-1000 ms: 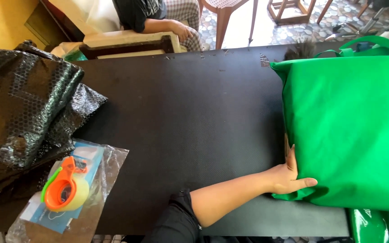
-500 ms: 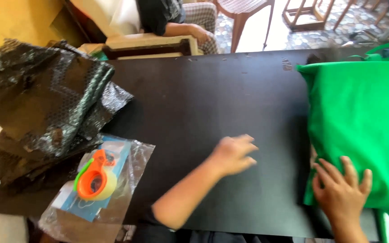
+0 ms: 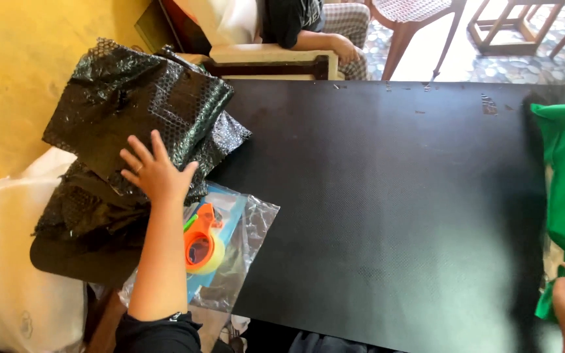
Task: Packaging a pillow by dusting it, placing it in a bag, wrapping it in bubble wrap, and taping it shut.
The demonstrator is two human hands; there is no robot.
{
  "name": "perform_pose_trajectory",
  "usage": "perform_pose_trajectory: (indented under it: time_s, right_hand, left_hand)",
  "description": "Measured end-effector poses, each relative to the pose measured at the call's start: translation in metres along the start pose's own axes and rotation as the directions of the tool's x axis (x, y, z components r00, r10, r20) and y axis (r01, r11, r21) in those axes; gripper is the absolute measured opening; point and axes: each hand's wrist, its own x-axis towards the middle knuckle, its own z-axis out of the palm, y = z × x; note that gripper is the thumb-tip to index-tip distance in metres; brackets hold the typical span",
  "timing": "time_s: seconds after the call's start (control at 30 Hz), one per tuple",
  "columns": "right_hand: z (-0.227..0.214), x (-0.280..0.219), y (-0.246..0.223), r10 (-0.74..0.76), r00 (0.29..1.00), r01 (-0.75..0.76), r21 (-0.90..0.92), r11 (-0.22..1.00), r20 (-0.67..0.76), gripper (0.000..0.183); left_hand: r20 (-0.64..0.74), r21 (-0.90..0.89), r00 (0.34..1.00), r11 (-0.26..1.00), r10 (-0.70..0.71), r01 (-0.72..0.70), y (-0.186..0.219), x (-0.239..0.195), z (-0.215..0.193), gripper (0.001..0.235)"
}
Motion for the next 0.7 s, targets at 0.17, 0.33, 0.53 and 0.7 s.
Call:
perform_pose_trajectory:
  time_s: [0.17, 0.33, 0.53, 0.7]
  right_hand:
    - [-0.013, 0.009, -0.068, -0.031, 0.997, 0.007, -0.339, 0.941, -0.066, 0.030]
    - [-0.039, 0.034, -0.126, -0.104, 0.993, 0.036, -0.709, 0.704, -0.054, 0.026]
    - [-0.034, 0.028, -0.137, -0.075, 0.994, -0.021, -0.814, 0.580, -0.080, 0.023]
    - [-0.030, 0.030, -0.146, -0.067, 0.993, -0.041, -0.808, 0.588, -0.099, 0.024]
  left_hand:
    - [0.030, -0.148, 0.994, 0.983, -0.105, 0.108, -0.039, 0.029, 0.044, 0.051]
    - [-0.407, -0.336, 0.909, 0.940, -0.091, -0.056, -0.043, 0.034, 0.061, 0.038]
    - [-0.665, -0.394, 0.747, 0.855, -0.012, -0.337, 0.004, 0.001, 0.033, 0.034]
    - [-0.734, -0.203, 0.616, 0.773, 0.287, -0.601, 0.066, -0.041, 0.055, 0.046]
